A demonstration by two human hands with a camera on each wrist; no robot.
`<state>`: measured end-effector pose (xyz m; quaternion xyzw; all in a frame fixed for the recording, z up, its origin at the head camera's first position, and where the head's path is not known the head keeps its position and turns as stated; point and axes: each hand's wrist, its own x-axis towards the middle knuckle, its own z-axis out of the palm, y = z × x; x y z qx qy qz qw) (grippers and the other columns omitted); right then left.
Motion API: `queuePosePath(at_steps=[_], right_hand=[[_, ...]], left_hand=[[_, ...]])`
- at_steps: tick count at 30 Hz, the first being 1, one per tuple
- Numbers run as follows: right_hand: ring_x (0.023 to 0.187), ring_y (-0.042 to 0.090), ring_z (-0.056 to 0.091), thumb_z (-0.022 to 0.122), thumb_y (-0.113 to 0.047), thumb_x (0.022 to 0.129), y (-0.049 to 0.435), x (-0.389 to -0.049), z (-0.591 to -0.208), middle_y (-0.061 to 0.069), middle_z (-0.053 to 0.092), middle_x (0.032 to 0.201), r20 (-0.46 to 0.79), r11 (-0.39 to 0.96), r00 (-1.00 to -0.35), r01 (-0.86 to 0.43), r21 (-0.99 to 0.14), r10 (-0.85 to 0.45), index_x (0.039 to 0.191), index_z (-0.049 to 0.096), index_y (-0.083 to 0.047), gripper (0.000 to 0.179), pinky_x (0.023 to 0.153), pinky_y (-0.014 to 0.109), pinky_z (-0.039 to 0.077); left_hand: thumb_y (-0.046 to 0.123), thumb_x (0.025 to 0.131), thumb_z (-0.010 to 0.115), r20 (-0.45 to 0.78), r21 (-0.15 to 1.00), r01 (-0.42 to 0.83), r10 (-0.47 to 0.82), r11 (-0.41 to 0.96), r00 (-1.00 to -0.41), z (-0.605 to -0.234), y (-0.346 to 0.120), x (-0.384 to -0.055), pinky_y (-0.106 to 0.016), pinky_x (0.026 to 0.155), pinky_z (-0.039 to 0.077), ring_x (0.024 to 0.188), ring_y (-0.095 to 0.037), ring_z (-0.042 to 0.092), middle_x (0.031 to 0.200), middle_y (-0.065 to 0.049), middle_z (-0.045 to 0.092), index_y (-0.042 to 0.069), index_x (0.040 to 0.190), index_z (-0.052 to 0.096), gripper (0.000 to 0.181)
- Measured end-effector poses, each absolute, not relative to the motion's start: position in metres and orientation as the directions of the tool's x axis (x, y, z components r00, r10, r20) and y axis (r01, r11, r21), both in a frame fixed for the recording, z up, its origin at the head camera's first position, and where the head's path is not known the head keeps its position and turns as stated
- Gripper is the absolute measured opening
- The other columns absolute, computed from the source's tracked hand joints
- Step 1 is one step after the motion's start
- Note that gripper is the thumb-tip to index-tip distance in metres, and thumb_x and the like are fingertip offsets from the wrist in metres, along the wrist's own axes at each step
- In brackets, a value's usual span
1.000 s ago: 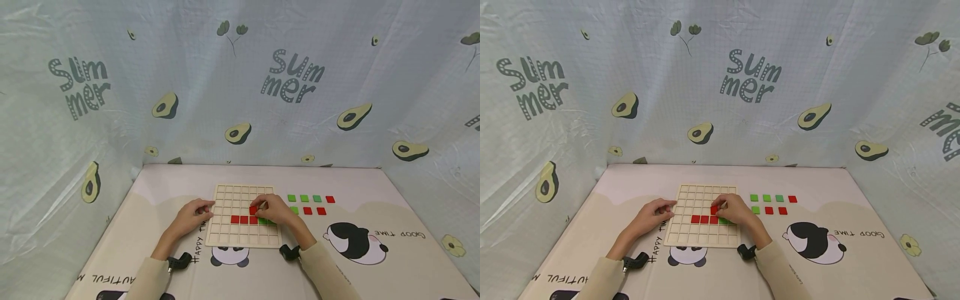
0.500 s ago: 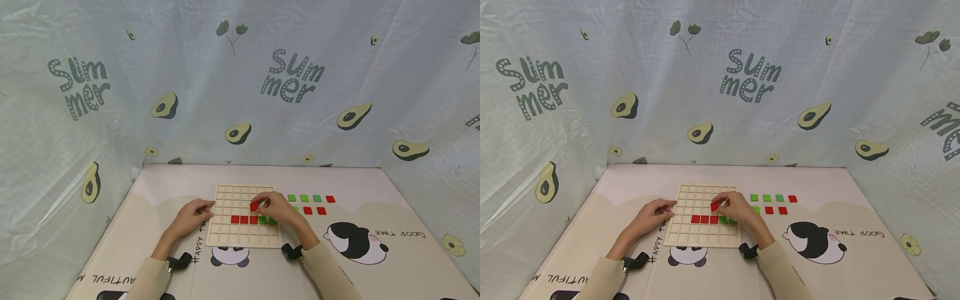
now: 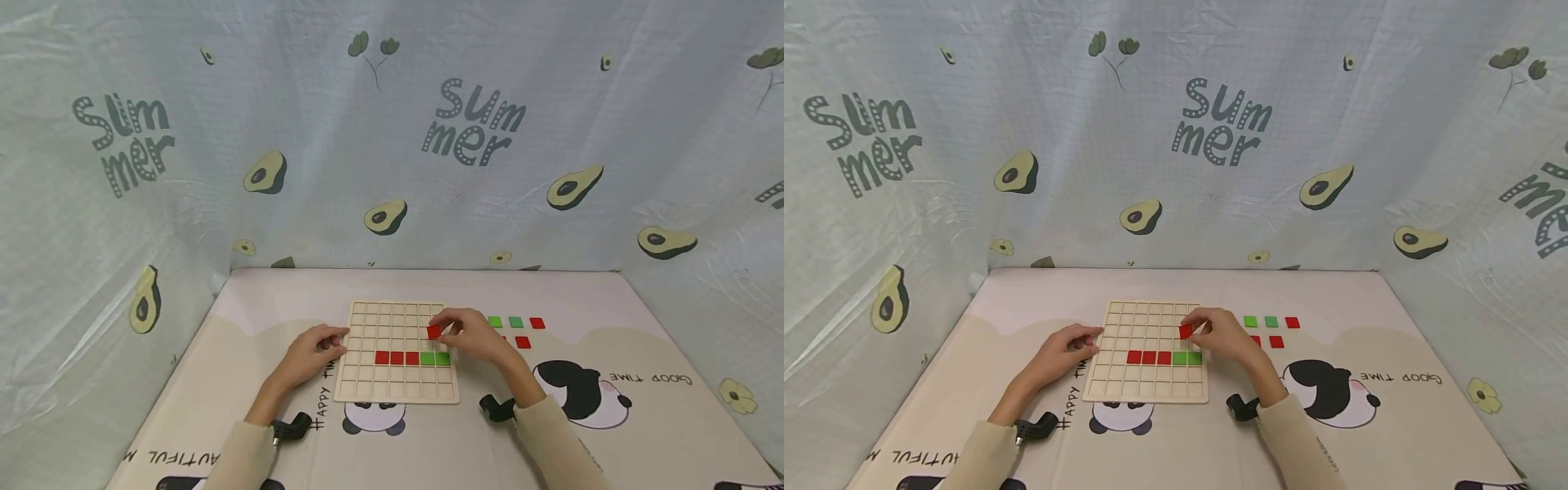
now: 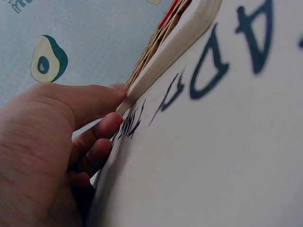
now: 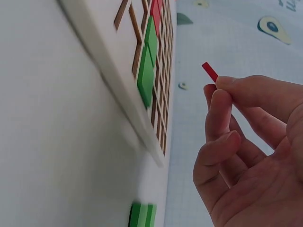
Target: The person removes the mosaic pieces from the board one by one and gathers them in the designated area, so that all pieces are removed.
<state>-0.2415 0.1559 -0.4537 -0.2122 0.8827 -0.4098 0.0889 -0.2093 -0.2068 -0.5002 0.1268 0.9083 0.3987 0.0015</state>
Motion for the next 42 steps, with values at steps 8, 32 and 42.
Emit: queuePosePath(at_steps=[8, 32, 42], right_hand=[[0.081, 0.019, 0.057, 0.073, -0.005, 0.09, 0.191, -0.24, -0.449, 0.007, 0.072, 0.106, 0.026, 0.605, -0.916, -0.285, -0.743, -0.4, 0.116, 0.074, -0.011, 0.027, 0.065, 0.026, 0.049], [0.084, 0.018, 0.061, 0.064, 0.0, 0.094, 0.311, -0.23, -0.45, 0.017, 0.071, 0.114, 0.004, 0.66, -0.96, -0.195, -0.725, -0.28, 0.124, 0.069, -0.005, 0.031, 0.068, 0.027, 0.051], [0.081, 0.02, 0.062, 0.062, 0.001, 0.095, 0.338, -0.231, -0.459, 0.023, 0.069, 0.118, -0.027, 0.662, -0.976, -0.124, -0.739, -0.214, 0.128, 0.067, -0.003, 0.033, 0.064, 0.03, 0.052]], left_hand=[[0.025, 0.094, 0.076, 0.094, 0.726, 0.222, 0.226, 0.651, -0.97, -0.499, -0.208, -0.209, -0.025, 0.077, 0.043, 0.086, -0.012, 0.053, 0.096, 0.005, 0.063, 0.011, 0.133, 0.07, 0.041], [0.025, 0.09, 0.079, 0.115, 0.705, 0.259, 0.254, 0.66, -0.96, -0.498, -0.208, -0.208, -0.025, 0.078, 0.043, 0.086, -0.012, 0.053, 0.095, 0.005, 0.063, 0.011, 0.134, 0.07, 0.046], [0.026, 0.091, 0.079, 0.117, 0.707, 0.265, 0.26, 0.656, -0.958, -0.499, -0.208, -0.209, -0.025, 0.078, 0.043, 0.087, -0.011, 0.053, 0.096, 0.007, 0.063, 0.012, 0.134, 0.07, 0.046]])
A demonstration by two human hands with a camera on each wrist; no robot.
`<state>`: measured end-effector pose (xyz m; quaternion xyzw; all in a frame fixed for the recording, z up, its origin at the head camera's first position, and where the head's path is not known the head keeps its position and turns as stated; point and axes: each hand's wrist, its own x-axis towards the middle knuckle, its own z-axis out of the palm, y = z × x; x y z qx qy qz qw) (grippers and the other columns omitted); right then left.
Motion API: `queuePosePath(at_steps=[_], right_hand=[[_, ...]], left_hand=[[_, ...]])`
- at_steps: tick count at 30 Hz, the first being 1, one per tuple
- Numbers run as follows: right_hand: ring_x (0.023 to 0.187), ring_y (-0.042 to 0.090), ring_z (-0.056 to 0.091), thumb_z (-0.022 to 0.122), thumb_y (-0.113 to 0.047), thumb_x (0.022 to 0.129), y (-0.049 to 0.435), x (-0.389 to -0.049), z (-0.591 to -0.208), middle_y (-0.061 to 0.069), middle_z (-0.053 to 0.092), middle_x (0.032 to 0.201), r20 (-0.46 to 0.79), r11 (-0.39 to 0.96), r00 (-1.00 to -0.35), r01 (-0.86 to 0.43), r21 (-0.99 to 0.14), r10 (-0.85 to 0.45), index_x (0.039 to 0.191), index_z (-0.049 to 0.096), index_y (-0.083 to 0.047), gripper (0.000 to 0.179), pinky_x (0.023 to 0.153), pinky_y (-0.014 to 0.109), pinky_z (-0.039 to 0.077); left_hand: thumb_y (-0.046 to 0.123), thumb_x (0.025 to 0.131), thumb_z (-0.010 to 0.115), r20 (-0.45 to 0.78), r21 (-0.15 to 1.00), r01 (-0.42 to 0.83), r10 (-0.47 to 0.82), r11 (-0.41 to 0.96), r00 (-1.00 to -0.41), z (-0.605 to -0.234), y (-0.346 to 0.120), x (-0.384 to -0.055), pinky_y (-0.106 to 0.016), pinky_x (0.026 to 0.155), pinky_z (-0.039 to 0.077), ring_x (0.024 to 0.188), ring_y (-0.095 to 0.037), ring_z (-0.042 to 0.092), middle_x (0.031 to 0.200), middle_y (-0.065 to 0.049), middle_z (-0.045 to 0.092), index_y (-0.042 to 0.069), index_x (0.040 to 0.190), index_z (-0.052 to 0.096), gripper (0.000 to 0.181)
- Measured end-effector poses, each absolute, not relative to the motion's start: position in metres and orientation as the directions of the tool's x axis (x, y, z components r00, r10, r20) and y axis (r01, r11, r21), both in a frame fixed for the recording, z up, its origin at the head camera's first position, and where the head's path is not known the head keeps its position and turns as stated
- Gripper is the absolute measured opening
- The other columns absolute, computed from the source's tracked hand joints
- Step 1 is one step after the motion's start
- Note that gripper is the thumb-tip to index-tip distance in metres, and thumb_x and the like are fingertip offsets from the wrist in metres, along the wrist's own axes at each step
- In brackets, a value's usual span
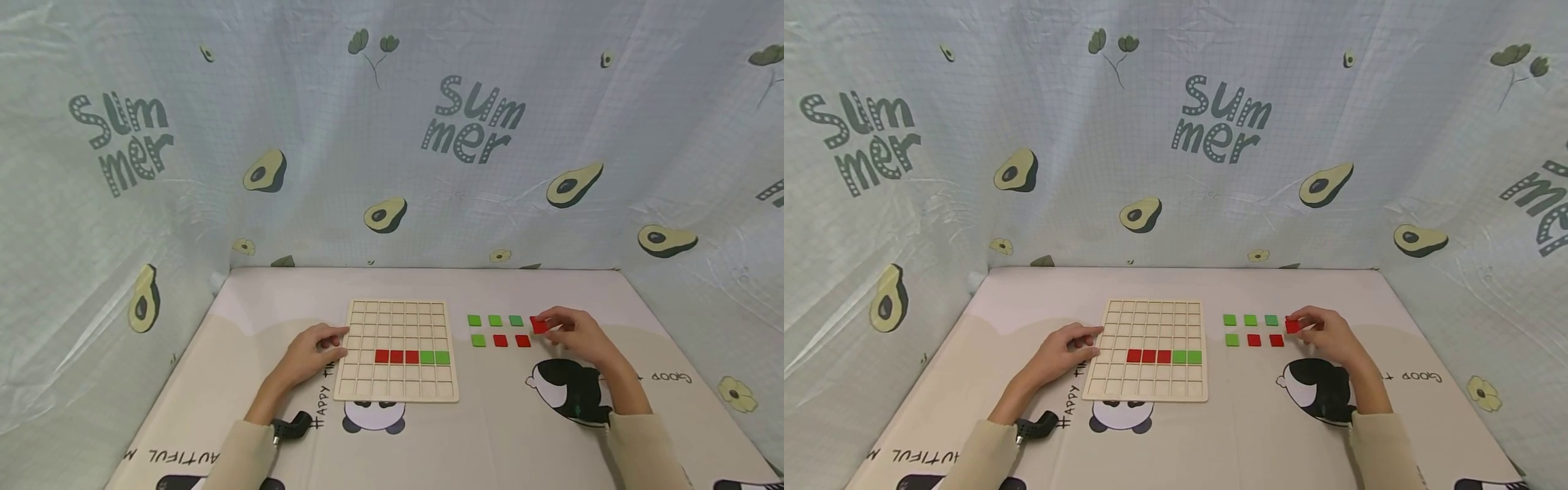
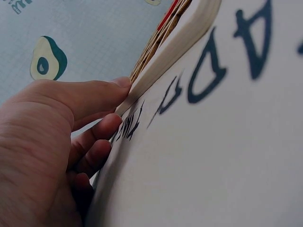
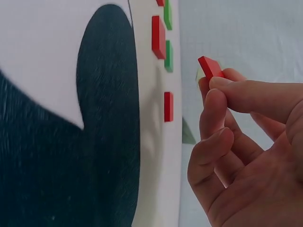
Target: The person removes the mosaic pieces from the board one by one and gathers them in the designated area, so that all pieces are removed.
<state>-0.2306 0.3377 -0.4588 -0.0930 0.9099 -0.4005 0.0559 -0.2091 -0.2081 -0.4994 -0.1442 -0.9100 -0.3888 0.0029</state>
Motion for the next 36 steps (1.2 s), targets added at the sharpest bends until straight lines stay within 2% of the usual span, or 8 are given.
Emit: queuePosePath(at_steps=[7, 17, 36], right_hand=[[0.091, 0.025, 0.059, 0.062, -0.001, 0.095, 0.343, -0.231, -0.464, 0.025, 0.067, 0.119, -0.058, 0.696, -0.983, -0.083, -0.713, -0.177, 0.127, 0.066, 0.0, 0.033, 0.066, 0.03, 0.053], [0.093, 0.027, 0.061, 0.066, -0.005, 0.095, 0.347, -0.227, -0.472, 0.023, 0.067, 0.114, -0.082, 0.719, -0.981, -0.073, -0.691, -0.178, 0.125, 0.067, 0.001, 0.031, 0.069, 0.031, 0.053], [0.089, 0.023, 0.058, 0.066, -0.008, 0.097, 0.353, -0.227, -0.473, 0.018, 0.067, 0.109, -0.139, 0.709, -0.969, -0.048, -0.704, -0.203, 0.127, 0.065, 0.004, 0.033, 0.067, 0.029, 0.051]], left_hand=[[0.026, 0.091, 0.079, 0.11, 0.705, 0.258, 0.257, 0.661, -0.96, -0.499, -0.208, -0.209, -0.026, 0.08, 0.043, 0.088, -0.011, 0.053, 0.096, 0.007, 0.063, 0.013, 0.134, 0.07, 0.046], [0.025, 0.091, 0.079, 0.121, 0.704, 0.263, 0.254, 0.659, -0.96, -0.499, -0.208, -0.21, -0.025, 0.079, 0.042, 0.087, -0.011, 0.052, 0.096, 0.005, 0.064, 0.011, 0.133, 0.07, 0.046], [0.024, 0.091, 0.079, 0.112, 0.707, 0.255, 0.251, 0.659, -0.961, -0.501, -0.208, -0.209, -0.026, 0.079, 0.043, 0.088, -0.011, 0.053, 0.097, 0.004, 0.064, 0.011, 0.134, 0.07, 0.046]])
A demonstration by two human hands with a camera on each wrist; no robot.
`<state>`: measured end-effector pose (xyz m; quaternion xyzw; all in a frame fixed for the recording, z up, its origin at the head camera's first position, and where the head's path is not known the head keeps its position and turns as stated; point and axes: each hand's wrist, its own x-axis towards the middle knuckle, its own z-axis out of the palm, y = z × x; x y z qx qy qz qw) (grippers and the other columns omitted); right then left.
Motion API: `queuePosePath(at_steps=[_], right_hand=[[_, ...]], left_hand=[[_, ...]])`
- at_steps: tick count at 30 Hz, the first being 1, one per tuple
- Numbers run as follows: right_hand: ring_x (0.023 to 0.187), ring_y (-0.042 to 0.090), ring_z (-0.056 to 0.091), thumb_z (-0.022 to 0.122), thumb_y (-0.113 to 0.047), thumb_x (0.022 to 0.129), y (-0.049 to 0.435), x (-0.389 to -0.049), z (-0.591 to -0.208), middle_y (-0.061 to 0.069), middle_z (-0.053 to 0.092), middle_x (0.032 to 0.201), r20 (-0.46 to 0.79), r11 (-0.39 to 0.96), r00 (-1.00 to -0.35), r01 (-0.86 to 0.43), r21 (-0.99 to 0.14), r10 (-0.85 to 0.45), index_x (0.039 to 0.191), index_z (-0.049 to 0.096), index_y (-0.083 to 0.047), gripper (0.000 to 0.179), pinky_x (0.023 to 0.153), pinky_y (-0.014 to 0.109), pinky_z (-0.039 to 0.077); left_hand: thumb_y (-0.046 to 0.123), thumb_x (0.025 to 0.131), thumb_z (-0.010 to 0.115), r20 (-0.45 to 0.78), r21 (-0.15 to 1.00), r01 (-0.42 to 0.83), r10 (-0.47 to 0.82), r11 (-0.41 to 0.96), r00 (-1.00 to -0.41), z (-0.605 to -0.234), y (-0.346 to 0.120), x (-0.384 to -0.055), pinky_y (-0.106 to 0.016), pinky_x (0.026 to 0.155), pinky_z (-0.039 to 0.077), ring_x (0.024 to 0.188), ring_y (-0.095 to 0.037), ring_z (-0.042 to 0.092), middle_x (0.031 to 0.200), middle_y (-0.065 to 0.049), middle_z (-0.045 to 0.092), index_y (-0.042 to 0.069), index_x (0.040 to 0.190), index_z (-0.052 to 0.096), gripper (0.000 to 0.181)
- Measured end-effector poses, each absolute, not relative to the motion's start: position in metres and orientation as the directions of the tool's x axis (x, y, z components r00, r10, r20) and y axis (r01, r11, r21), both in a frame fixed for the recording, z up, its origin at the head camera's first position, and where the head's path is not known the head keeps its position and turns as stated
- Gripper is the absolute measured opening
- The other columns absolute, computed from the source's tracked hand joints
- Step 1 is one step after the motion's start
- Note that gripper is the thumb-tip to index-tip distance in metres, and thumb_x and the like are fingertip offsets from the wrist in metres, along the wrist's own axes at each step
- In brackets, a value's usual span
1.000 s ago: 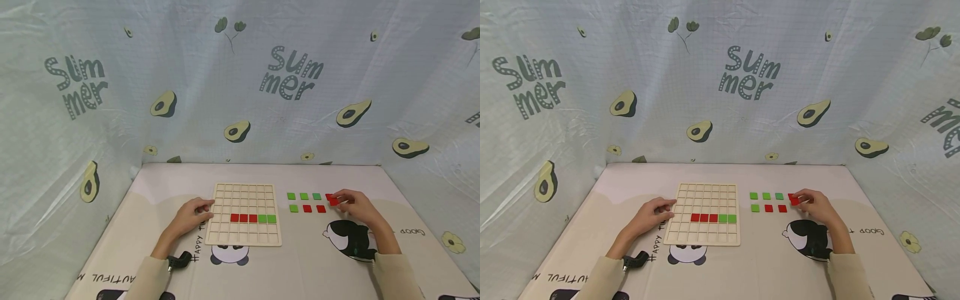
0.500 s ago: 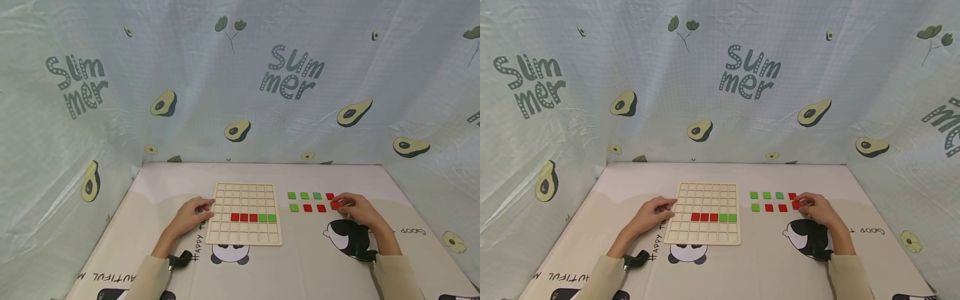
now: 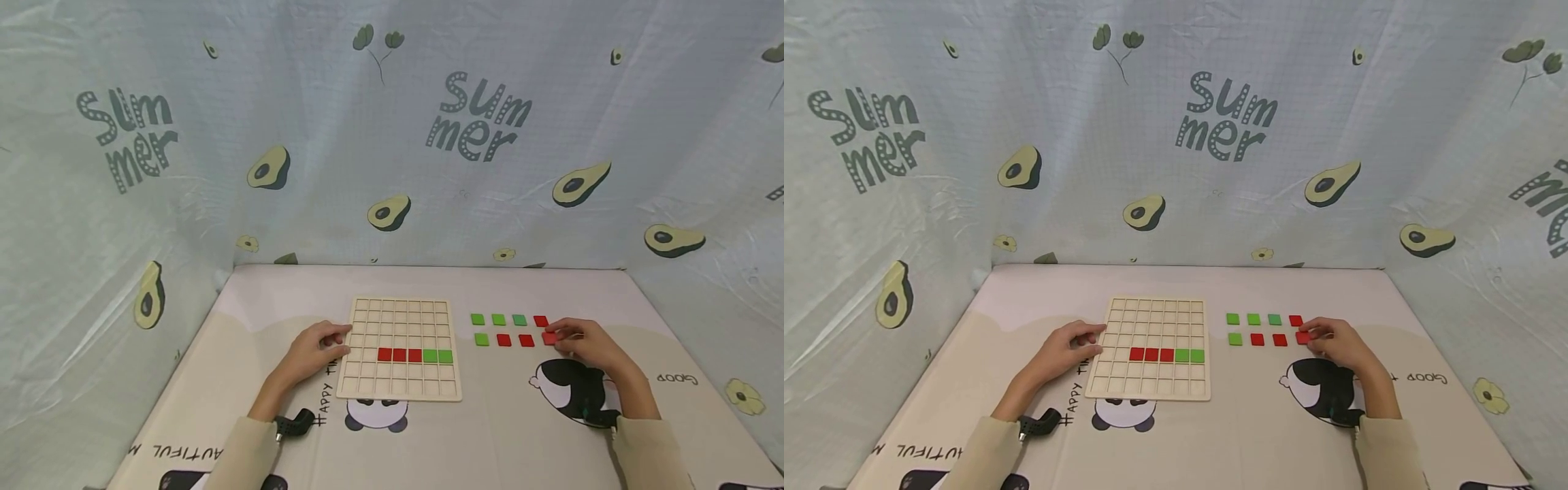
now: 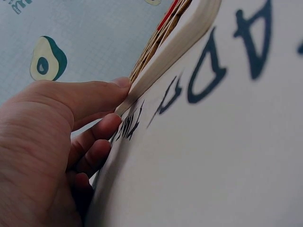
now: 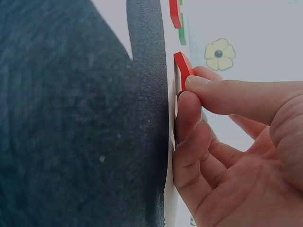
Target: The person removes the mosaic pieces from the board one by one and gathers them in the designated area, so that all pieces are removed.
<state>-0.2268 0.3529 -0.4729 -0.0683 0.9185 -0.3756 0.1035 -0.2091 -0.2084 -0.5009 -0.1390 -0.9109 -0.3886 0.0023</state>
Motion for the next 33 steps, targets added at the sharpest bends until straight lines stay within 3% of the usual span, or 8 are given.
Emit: queuePosePath(at_steps=[33], right_hand=[[0.089, 0.024, 0.058, 0.067, -0.008, 0.094, 0.3525, -0.2274, -0.4731, 0.017, 0.066, 0.11, -0.16, 0.714, -0.967, -0.032, -0.699, -0.2, 0.125, 0.068, 0.001, 0.032, 0.07, 0.03, 0.052]], left_hand=[[0.025, 0.092, 0.079, 0.105, 0.716, 0.253, 0.259, 0.651, -0.96, -0.5004, -0.2084, -0.2111, -0.027, 0.08, 0.043, 0.089, -0.013, 0.053, 0.097, 0.003, 0.064, 0.012, 0.134, 0.07, 0.045]])
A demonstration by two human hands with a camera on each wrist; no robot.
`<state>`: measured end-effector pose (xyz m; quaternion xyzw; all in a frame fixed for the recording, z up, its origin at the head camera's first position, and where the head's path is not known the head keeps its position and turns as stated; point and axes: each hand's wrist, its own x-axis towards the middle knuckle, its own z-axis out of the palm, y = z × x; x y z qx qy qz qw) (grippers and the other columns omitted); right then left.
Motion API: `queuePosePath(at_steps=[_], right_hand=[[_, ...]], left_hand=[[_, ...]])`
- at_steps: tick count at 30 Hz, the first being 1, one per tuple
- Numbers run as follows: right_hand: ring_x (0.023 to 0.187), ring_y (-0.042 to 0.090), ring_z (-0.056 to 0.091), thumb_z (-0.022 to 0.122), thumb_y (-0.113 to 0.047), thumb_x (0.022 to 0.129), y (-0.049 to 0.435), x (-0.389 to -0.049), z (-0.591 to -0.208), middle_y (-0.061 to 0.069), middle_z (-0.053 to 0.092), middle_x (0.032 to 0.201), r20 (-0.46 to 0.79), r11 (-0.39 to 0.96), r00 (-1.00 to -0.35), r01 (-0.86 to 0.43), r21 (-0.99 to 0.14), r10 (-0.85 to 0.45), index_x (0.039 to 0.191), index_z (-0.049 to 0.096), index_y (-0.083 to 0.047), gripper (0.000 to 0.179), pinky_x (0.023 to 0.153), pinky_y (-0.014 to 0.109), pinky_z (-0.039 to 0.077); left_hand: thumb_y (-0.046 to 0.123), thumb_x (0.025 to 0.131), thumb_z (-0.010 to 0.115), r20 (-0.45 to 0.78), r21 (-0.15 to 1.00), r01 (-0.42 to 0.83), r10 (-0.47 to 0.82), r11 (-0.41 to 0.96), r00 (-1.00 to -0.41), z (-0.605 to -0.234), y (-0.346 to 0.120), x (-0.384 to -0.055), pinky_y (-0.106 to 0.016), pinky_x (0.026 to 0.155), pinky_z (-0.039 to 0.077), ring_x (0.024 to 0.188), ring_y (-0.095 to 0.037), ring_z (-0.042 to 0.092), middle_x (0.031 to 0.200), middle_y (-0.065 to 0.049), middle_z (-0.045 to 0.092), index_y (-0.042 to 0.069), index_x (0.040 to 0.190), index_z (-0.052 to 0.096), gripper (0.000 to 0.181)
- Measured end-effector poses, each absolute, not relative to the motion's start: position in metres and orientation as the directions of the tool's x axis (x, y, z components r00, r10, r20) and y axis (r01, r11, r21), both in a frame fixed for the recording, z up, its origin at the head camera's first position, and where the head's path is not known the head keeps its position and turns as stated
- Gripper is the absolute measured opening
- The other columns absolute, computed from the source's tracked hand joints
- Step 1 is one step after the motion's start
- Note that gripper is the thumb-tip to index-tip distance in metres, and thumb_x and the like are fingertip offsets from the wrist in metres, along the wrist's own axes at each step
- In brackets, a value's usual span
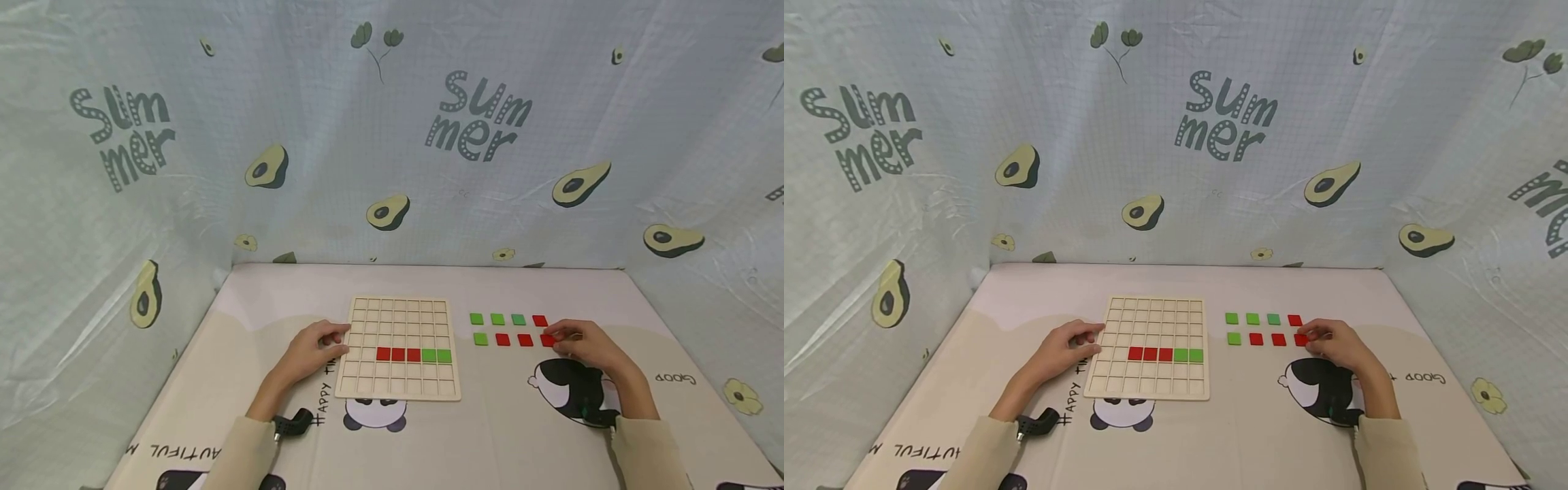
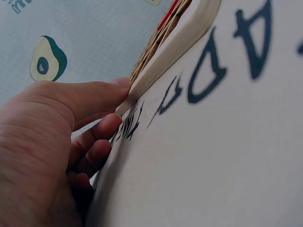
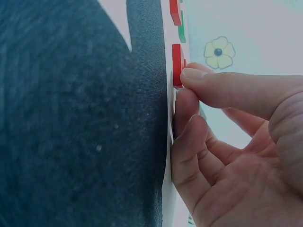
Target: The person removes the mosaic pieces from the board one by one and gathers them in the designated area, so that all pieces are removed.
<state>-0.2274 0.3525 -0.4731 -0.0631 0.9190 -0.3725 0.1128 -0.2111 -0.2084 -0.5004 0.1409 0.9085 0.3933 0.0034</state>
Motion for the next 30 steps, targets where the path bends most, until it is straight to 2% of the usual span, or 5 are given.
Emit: queuePosePath(at_steps=[30], right_hand=[[0.089, 0.024, 0.057, 0.067, -0.007, 0.096, 0.3486, -0.2242, -0.4707, 0.015, 0.065, 0.106, -0.147, 0.722, -0.969, -0.043, -0.691, -0.198, 0.125, 0.066, 0.003, 0.031, 0.067, 0.029, 0.05]], left_hand=[[0.024, 0.093, 0.077, 0.102, 0.722, 0.249, 0.256, 0.645, -0.961, -0.4991, -0.2079, -0.2111, -0.025, 0.079, 0.044, 0.089, -0.012, 0.053, 0.098, 0.004, 0.063, 0.011, 0.135, 0.069, 0.044]])
